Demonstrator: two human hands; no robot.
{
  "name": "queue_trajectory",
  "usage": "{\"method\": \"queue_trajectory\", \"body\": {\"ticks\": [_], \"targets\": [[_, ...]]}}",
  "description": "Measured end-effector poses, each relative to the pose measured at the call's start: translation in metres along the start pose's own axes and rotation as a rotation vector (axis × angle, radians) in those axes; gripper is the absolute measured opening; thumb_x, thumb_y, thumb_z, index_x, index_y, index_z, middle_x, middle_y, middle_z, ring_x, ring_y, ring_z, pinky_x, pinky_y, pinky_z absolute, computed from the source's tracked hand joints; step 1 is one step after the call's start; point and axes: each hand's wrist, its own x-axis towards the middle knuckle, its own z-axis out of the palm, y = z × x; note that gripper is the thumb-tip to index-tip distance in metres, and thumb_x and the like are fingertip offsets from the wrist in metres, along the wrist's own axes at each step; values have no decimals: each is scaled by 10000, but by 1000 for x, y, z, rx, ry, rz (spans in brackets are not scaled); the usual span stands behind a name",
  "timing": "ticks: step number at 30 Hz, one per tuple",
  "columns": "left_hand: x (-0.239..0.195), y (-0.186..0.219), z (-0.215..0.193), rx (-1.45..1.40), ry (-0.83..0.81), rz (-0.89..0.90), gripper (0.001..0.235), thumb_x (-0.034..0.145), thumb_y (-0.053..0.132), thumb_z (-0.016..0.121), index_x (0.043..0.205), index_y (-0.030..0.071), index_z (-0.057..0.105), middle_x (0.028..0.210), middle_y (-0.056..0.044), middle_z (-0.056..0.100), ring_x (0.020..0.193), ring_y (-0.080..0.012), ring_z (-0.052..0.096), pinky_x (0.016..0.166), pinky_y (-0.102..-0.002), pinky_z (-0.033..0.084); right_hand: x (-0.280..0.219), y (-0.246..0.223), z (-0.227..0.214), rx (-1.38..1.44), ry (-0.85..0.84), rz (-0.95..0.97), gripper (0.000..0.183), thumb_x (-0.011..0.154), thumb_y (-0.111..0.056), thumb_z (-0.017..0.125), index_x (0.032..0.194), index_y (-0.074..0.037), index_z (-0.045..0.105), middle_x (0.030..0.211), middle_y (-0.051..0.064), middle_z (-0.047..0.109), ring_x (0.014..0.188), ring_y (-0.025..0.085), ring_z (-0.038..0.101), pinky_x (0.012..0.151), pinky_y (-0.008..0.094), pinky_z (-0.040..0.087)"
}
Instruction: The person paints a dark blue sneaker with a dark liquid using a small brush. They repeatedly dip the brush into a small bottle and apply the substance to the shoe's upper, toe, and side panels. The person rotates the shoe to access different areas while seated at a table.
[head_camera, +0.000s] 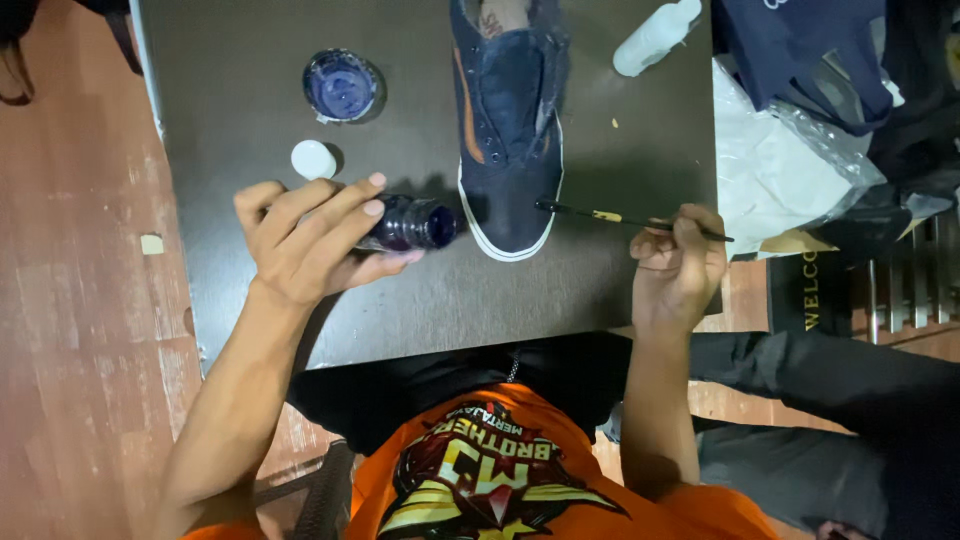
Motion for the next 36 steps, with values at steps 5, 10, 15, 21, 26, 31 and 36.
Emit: {"method": "queue_trajectory", "body": {"ticks": [5,10,15,21,26,31,36], "targets": [[-3,3,4,-23,-35,-39,431,1025,528,686,1077,103,733,1021,-84,844,787,-281,668,652,-365,381,13,-1,-10,-25,65,-43,110,1046,-107,598,1152,-108,630,864,179,731,620,192,692,591,295,557],[-1,6,5,-20,-35,-47,455,1026,540,689,1104,92,708,1016,-97,846,801,-283,645,710,-375,389,31,8,-17,-35,41,-96,127,1059,-78,570,1172,-87,627,878,201,731,658,206,697,604,303,543],[7,23,9,-95,-66,-149,492,1006,496,736,1130,24,673,1054,-159,828,884,-327,624,790,-430,414,33,17,-10,-43,-1,-143,152,1064,-86,594,1211,-66,626,946,195,747,766,201,747,627,276,571],[-14,104,36,-174,209,-667,796,887,526,787,1192,-193,629,963,-274,708,857,-387,624,812,-470,530,30,29,-11,-23,12,-175,124,1064,-74,607,1182,-38,618,941,205,734,751,221,737,608,286,577],[-42,166,60,-191,328,-913,743,918,592,703,1154,-111,652,990,-230,730,930,-340,663,922,-463,523,25,36,-15,-125,-47,-355,159,1039,-32,628,1185,30,618,917,254,720,722,268,738,571,318,566],[-43,180,65,-231,323,-857,694,876,544,762,1082,-114,674,942,-238,751,882,-403,713,875,-479,551,7,53,-31,-56,-68,-384,189,1022,26,602,1207,50,572,870,246,682,593,268,669,557,346,569],[-24,170,65,-250,243,-781,617,918,496,748,1063,-101,696,942,-219,769,860,-385,718,834,-458,552,-5,27,-17,-91,-137,-501,157,1020,-26,590,1107,85,523,739,252,613,497,251,608,529,320,519]]}}
